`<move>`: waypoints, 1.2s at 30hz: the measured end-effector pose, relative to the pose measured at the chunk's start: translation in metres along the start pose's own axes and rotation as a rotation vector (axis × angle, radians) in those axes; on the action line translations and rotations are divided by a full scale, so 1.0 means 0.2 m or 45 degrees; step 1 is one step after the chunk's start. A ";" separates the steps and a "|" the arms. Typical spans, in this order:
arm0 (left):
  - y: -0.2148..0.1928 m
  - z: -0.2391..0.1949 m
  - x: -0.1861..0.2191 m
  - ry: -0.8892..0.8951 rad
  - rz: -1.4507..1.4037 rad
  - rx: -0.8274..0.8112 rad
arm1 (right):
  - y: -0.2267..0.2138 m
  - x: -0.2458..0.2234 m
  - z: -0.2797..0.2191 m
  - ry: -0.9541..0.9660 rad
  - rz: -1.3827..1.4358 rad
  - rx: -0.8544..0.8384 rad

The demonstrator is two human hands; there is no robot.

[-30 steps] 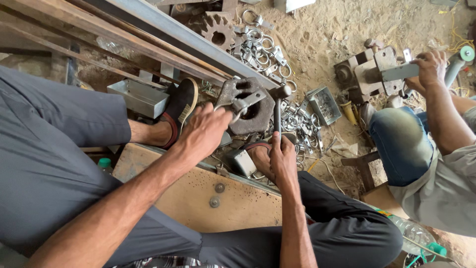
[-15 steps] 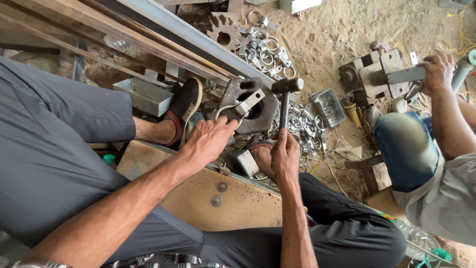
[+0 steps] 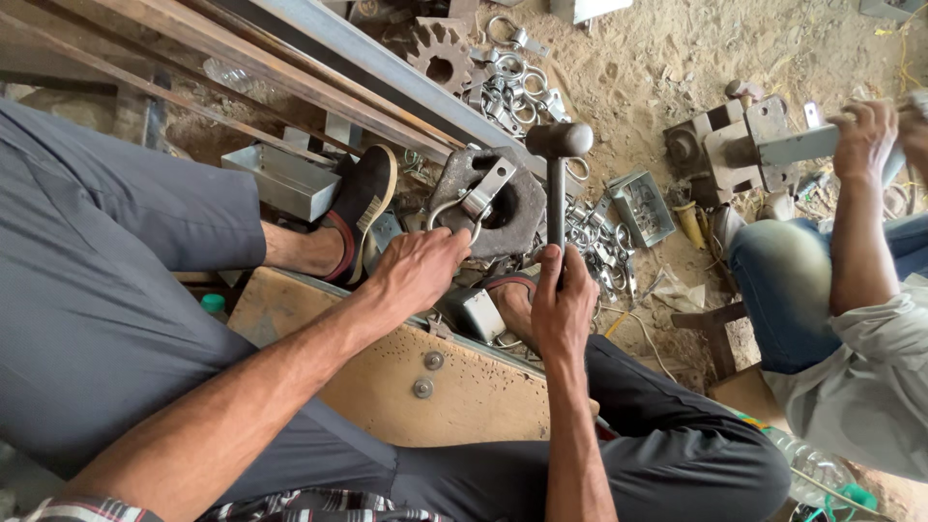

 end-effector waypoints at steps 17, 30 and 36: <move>-0.19 0.01 0.11 -0.092 -0.151 -0.162 | -0.03 0.12 0.01 0.360 0.040 -0.215; -0.23 0.05 0.00 0.047 0.413 0.121 | 0.00 0.10 0.01 0.169 0.025 -0.208; -0.08 0.07 0.00 0.074 0.268 0.191 | 0.03 0.09 0.00 0.138 0.035 -0.216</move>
Point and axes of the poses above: each hand's wrist, its own z-axis towards the middle knuckle, its own y-axis out of the palm, x = y × z, the point moved 2 cm from there along z, towards the middle knuckle, and after that the axes turned 8 degrees about -z, right-handed, at the moved point
